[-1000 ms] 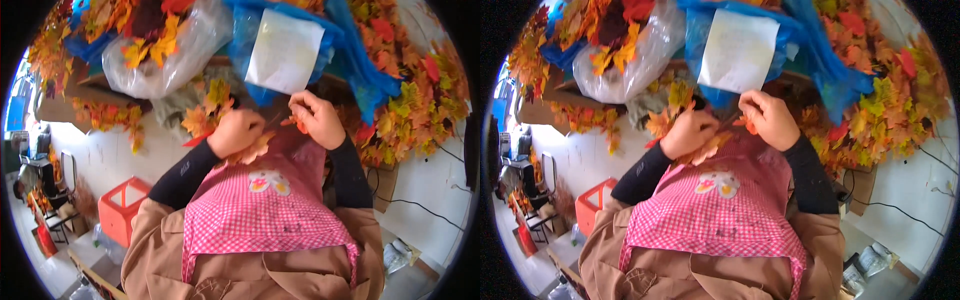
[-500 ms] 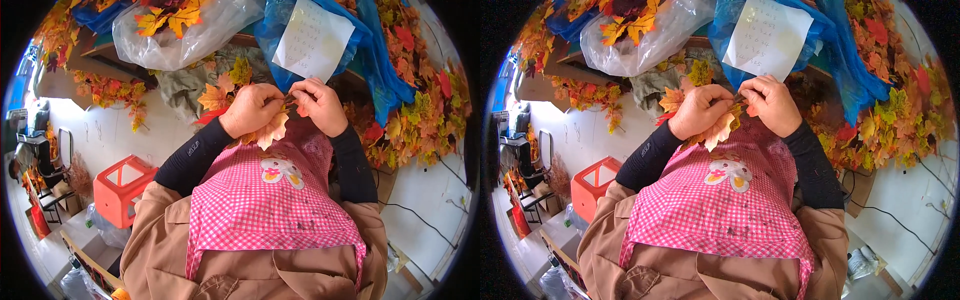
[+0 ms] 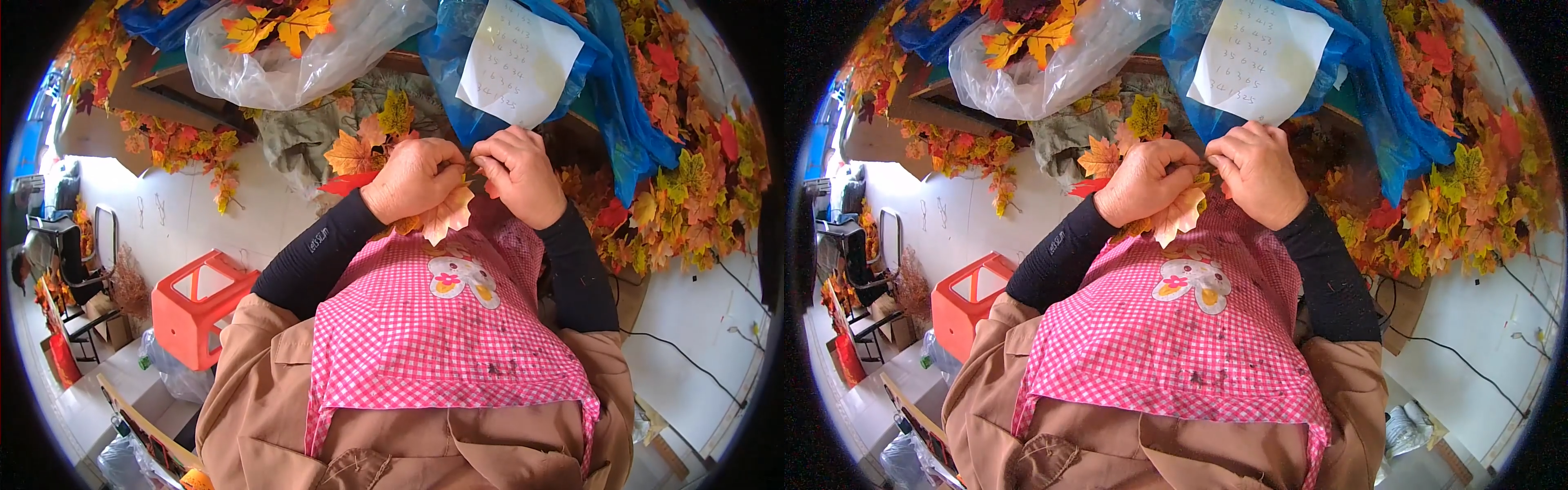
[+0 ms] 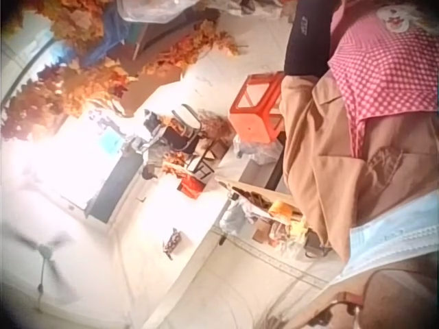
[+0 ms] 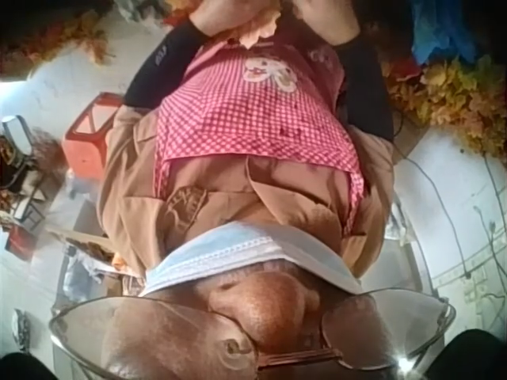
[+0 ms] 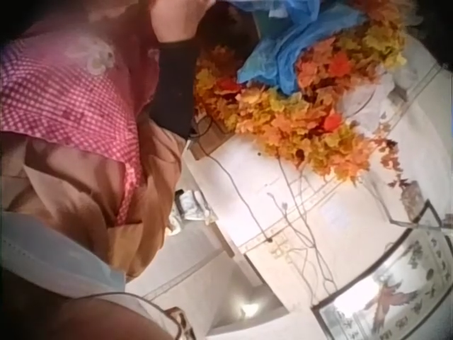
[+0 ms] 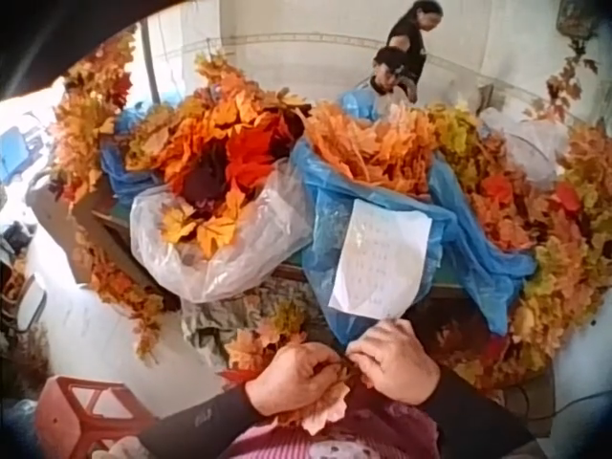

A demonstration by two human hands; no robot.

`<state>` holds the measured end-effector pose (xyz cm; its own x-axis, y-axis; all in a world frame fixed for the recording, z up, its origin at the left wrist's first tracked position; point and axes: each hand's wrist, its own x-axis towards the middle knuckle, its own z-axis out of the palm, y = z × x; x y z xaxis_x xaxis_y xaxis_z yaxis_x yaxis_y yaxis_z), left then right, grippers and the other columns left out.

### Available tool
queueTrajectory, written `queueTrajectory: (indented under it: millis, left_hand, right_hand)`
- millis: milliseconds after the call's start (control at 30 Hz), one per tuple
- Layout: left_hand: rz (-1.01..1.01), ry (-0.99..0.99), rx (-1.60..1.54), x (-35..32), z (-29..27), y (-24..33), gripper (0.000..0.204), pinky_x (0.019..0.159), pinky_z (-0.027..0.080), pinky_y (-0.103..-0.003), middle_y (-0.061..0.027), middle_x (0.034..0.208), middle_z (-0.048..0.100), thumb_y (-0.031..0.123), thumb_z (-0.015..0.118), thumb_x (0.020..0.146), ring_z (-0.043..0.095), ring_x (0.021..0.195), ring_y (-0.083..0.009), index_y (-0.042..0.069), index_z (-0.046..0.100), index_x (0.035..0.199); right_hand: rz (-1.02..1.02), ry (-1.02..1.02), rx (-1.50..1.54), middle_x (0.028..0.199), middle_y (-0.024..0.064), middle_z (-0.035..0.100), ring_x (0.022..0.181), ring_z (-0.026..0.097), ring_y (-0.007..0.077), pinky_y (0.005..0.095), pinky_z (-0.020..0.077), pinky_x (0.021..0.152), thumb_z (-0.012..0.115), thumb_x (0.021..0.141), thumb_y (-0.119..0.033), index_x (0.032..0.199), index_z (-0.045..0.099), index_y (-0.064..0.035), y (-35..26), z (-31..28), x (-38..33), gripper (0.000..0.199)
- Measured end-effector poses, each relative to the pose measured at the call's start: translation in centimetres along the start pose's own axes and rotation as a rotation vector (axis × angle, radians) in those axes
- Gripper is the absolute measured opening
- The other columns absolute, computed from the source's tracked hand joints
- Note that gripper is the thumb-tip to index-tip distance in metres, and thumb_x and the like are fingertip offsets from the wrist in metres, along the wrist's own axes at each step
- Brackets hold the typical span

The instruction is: Assembling a garland of artificial maple leaves by attaching individual leaves to a central plastic stem.

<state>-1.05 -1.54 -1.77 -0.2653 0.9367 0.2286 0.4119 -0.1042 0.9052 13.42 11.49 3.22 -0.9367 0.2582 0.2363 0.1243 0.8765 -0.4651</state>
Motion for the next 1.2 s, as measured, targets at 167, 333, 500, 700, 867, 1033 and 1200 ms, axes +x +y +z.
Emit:
queueTrajectory:
  millis: [167, 333, 500, 700, 867, 1033, 1200]
  left_hand:
    - [-0.053, -0.048, 0.071, -0.5, 0.2, 0.1, 0.012, 0.062, 0.05, -0.038, -0.0152, 0.072, 0.063, 0.011, 0.06, 0.076, 0.063, 0.068, -0.0306, 0.0, 0.064, 0.078]
    - [-0.02, -0.008, 0.107, -0.6, 0.5, -0.2, 0.012, 0.061, 0.049, -0.04, -0.0162, 0.071, 0.062, 0.013, 0.06, 0.076, 0.062, 0.068, -0.0328, 0.001, 0.063, 0.075]
    - [0.021, 0.025, 0.19, -0.2, 0.3, -0.3, 0.012, 0.061, 0.049, -0.043, -0.0164, 0.072, 0.061, 0.014, 0.059, 0.077, 0.061, 0.068, -0.0344, 0.002, 0.061, 0.074]
    - [0.042, -0.047, 0.344, -1.3, 1.4, -0.7, 0.014, 0.061, 0.049, -0.044, -0.0166, 0.074, 0.06, 0.016, 0.059, 0.079, 0.061, 0.069, -0.0351, 0.002, 0.059, 0.078]
    - [0.023, -0.112, 0.446, -2.3, 1.7, -0.9, 0.014, 0.063, 0.05, -0.044, -0.0157, 0.077, 0.06, 0.015, 0.059, 0.079, 0.061, 0.071, -0.0348, 0.001, 0.06, 0.083]
    - [0.174, -0.108, 0.468, -2.8, 0.3, -0.7, 0.013, 0.06, 0.049, -0.041, -0.0114, 0.075, 0.057, 0.014, 0.061, 0.078, 0.06, 0.068, -0.0308, 0.003, 0.06, 0.086]
    - [0.357, -0.052, 0.525, -2.9, -0.8, -0.3, 0.014, 0.057, 0.048, -0.038, -0.0082, 0.071, 0.054, 0.012, 0.063, 0.076, 0.058, 0.064, -0.027, 0.005, 0.064, 0.088]
  right_hand:
    - [-0.031, 0.001, -0.014, 0.081, 0.0047, 0.059, 0.086, 0.055, 0.0253, 0.0374, 0.0389, 0.086, 0.062, 0.082, -0.008, 0.088, 0.062, -0.0051, 0.0, 1.5, -0.5, 0.006]
    - [-0.007, 0.004, 0.001, 0.082, 0.0071, 0.059, 0.083, 0.056, 0.0266, 0.0383, 0.0423, 0.082, 0.06, 0.082, -0.004, 0.091, 0.062, -0.0045, 0.4, 2.4, -0.6, 0.01]
    - [0.249, -0.067, 0.368, 0.08, 0.0115, 0.06, 0.077, 0.056, 0.0301, 0.0392, 0.0462, 0.071, 0.06, 0.08, -0.003, 0.087, 0.063, -0.003, 0.4, 1.2, -0.1, 0.007]
    - [-0.042, -0.065, 0.01, 0.08, 0.0079, 0.062, 0.082, 0.056, 0.028, 0.0402, 0.043, 0.078, 0.06, 0.075, -0.007, 0.083, 0.063, -0.0061, 1.3, 3.3, -1.0, 0.008]
    - [-0.02, -0.121, -0.038, 0.083, 0.0084, 0.063, 0.084, 0.057, 0.0285, 0.0407, 0.0443, 0.078, 0.06, 0.077, -0.007, 0.085, 0.063, -0.0055, 0.7, 4.3, -1.9, 0.008]
    - [0.22, -0.141, 0.437, 0.091, 0.0123, 0.065, 0.087, 0.059, 0.0306, 0.0392, 0.0489, 0.078, 0.061, 0.085, -0.01, 0.093, 0.066, -0.0013, 0.5, 3.0, -2.5, 0.013]
    - [0.1, -0.022, 0.235, 0.094, 0.0133, 0.066, 0.085, 0.063, 0.0334, 0.0392, 0.0505, 0.077, 0.058, 0.087, -0.018, 0.094, 0.067, -0.0025, 1.2, 2.3, -2.0, 0.019]
